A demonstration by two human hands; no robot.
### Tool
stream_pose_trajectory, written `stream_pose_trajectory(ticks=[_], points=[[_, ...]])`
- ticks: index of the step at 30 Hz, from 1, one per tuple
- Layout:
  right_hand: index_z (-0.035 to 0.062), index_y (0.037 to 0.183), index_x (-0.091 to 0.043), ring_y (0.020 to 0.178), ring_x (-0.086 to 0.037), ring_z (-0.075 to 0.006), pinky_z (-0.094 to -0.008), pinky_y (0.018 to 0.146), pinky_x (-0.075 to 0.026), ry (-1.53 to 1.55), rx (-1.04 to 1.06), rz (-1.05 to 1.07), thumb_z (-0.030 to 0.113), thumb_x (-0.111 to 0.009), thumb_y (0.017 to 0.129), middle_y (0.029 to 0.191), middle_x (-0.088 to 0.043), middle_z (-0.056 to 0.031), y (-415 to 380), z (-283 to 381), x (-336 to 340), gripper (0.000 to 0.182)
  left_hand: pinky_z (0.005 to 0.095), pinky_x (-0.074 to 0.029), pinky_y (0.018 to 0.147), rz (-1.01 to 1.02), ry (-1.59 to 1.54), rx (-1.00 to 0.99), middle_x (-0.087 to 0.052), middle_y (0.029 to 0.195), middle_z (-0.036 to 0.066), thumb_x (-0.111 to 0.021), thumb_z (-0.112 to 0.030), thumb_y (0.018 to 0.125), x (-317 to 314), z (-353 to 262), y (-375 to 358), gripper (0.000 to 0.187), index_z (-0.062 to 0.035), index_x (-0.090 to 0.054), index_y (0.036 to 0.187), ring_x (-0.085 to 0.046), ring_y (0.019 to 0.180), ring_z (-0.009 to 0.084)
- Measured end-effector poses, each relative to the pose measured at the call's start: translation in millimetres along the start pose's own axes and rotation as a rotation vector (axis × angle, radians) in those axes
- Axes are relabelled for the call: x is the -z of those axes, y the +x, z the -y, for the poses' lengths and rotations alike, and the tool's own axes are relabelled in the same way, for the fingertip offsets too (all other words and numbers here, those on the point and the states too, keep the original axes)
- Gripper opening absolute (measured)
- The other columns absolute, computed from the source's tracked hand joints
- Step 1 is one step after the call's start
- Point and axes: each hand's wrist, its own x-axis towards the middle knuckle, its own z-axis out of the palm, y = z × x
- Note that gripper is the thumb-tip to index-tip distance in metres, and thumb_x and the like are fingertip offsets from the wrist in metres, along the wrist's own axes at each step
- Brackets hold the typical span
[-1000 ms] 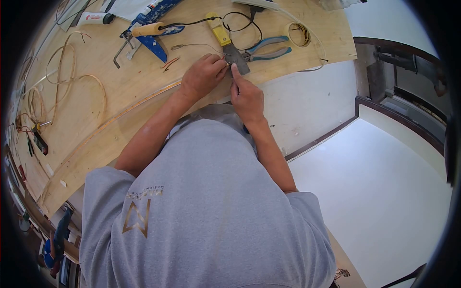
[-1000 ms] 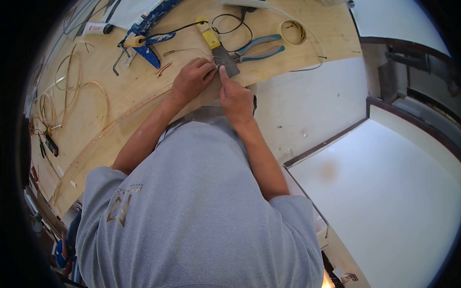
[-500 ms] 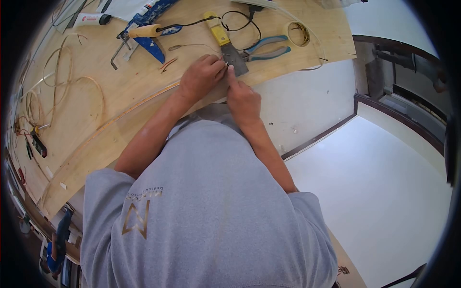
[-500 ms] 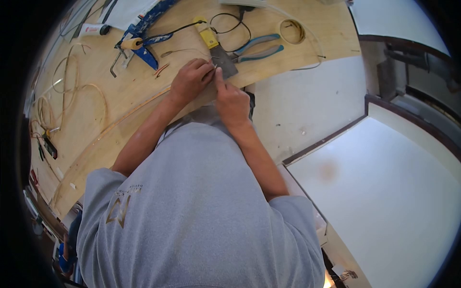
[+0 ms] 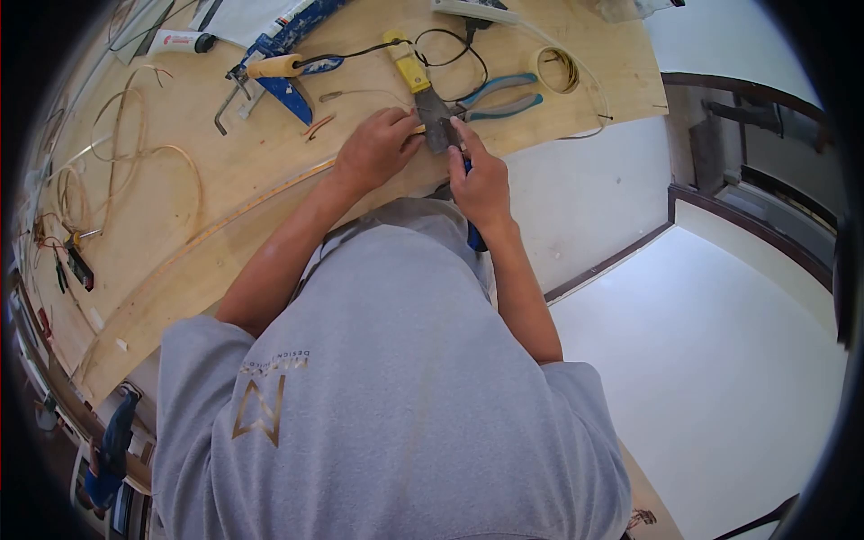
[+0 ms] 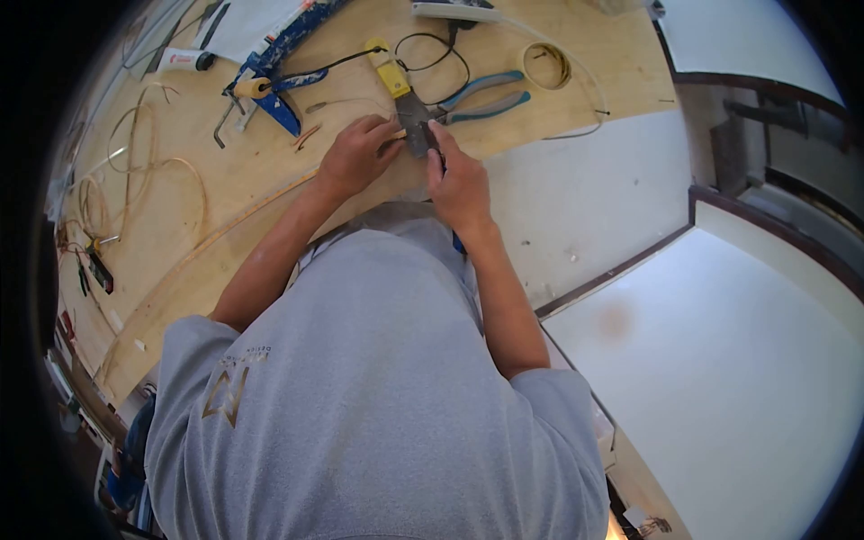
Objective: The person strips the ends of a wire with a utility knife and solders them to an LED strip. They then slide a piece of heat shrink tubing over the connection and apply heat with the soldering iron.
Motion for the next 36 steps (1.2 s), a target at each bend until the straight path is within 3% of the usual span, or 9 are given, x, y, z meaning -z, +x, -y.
stream_pose_trajectory(ticks=[10,14,31,36], points=[[0.0110,0.119,-0.061,0.073,-0.062,-0.0395,-0.0421,0.063,-0.048,0.072,0.028,0.104,0.009,-0.061,0.085,0.084,-0.064,-0.0216,13.7,-7.6,12.5,0.034,0.0386,-0.050,0.075,0.046,-0.057,0.142,-0.063,0.091,0.014,-0.072,-0.015,0.078,10.2,-11.1,2.0,0.028,-0.0019,-0.066,0.103,-0.061,0.085,0.0318],[0.0108,0.119,-0.061,0.070,-0.061,-0.0393,-0.0424,0.061,-0.047,0.103,0.038,0.128,0.009,-0.061,0.085,0.079,-0.063,-0.0217,16.9,-11.9,13.0,0.035,0.0396,-0.049,0.077,-0.014,0.076,0.072,-0.063,0.092,0.013,-0.070,-0.015,0.079,11.4,-19.0,3.0,0.026,-0.0022,-0.066,0.102,-0.060,0.087,0.0307],[0.0134,0.121,-0.061,0.081,-0.063,-0.0385,-0.0427,0.069,-0.050,0.095,0.129,0.191,0.013,-0.062,0.085,0.092,-0.066,-0.0190,33.7,-20.2,18.9,0.036,0.0413,-0.050,0.072,-0.073,0.009,0.156,-0.065,0.085,0.016,-0.058,-0.004,0.085,5.6,-43.0,-11.0,0.014,-0.0013,-0.065,0.097,-0.062,0.082,0.0334],[0.0142,0.121,-0.061,0.079,-0.063,-0.0382,-0.0437,0.068,-0.050,0.040,0.151,0.213,0.013,-0.062,0.084,0.091,-0.066,-0.0182,36.6,-23.5,21.0,0.036,0.0391,-0.051,0.067,-0.143,-0.147,0.433,-0.067,0.085,0.018,-0.060,-0.009,0.088,-3.3,-57.6,-7.0,0.011,-0.0015,-0.064,0.095,-0.066,0.077,0.0343]])
